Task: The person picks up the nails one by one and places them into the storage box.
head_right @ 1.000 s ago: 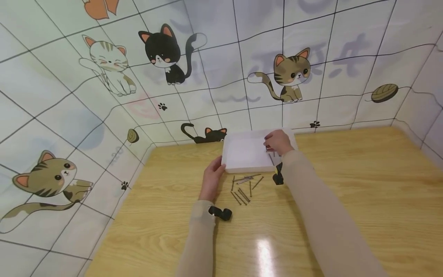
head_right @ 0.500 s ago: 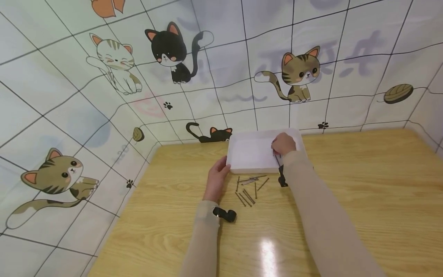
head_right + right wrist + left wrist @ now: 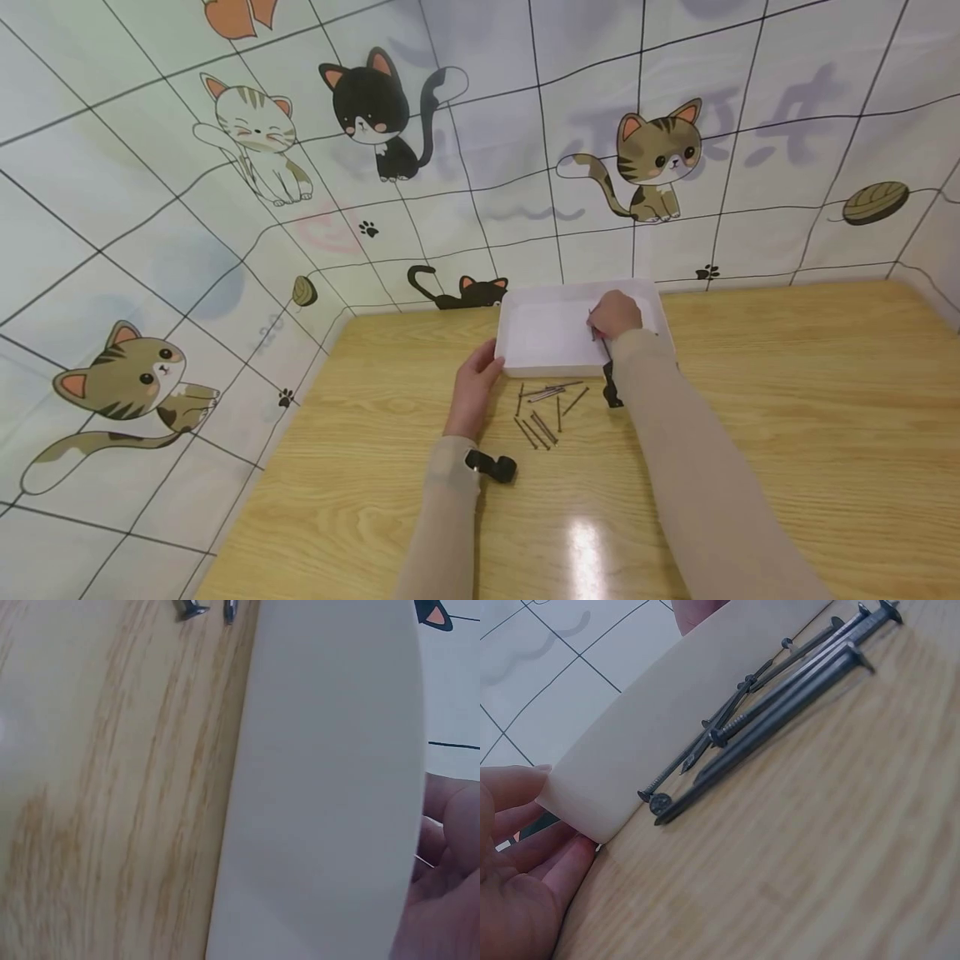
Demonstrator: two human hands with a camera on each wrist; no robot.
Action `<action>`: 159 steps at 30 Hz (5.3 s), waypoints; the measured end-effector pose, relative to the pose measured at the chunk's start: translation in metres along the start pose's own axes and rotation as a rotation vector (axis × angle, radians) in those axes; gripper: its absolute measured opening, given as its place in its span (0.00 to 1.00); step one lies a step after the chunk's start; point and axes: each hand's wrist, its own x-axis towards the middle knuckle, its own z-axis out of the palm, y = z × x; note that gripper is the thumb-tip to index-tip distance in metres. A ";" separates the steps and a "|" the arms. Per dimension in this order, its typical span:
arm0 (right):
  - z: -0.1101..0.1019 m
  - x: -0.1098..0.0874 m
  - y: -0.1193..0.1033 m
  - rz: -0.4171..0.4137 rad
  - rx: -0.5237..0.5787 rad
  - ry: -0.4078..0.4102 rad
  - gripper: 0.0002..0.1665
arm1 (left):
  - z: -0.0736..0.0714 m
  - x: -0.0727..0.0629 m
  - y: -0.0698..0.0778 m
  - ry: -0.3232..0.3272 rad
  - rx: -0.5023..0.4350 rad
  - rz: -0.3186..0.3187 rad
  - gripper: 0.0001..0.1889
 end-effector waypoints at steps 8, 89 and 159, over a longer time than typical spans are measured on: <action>0.007 0.006 0.006 -0.006 -0.070 0.031 0.12 | 0.002 0.002 -0.006 0.034 0.033 -0.001 0.23; 0.036 -0.138 0.006 -0.389 -0.023 -0.033 0.22 | -0.001 -0.005 -0.003 0.045 0.067 -0.011 0.21; 0.053 -0.151 -0.010 -0.425 -0.518 -0.085 0.08 | 0.001 -0.019 0.022 -0.006 0.065 -0.018 0.23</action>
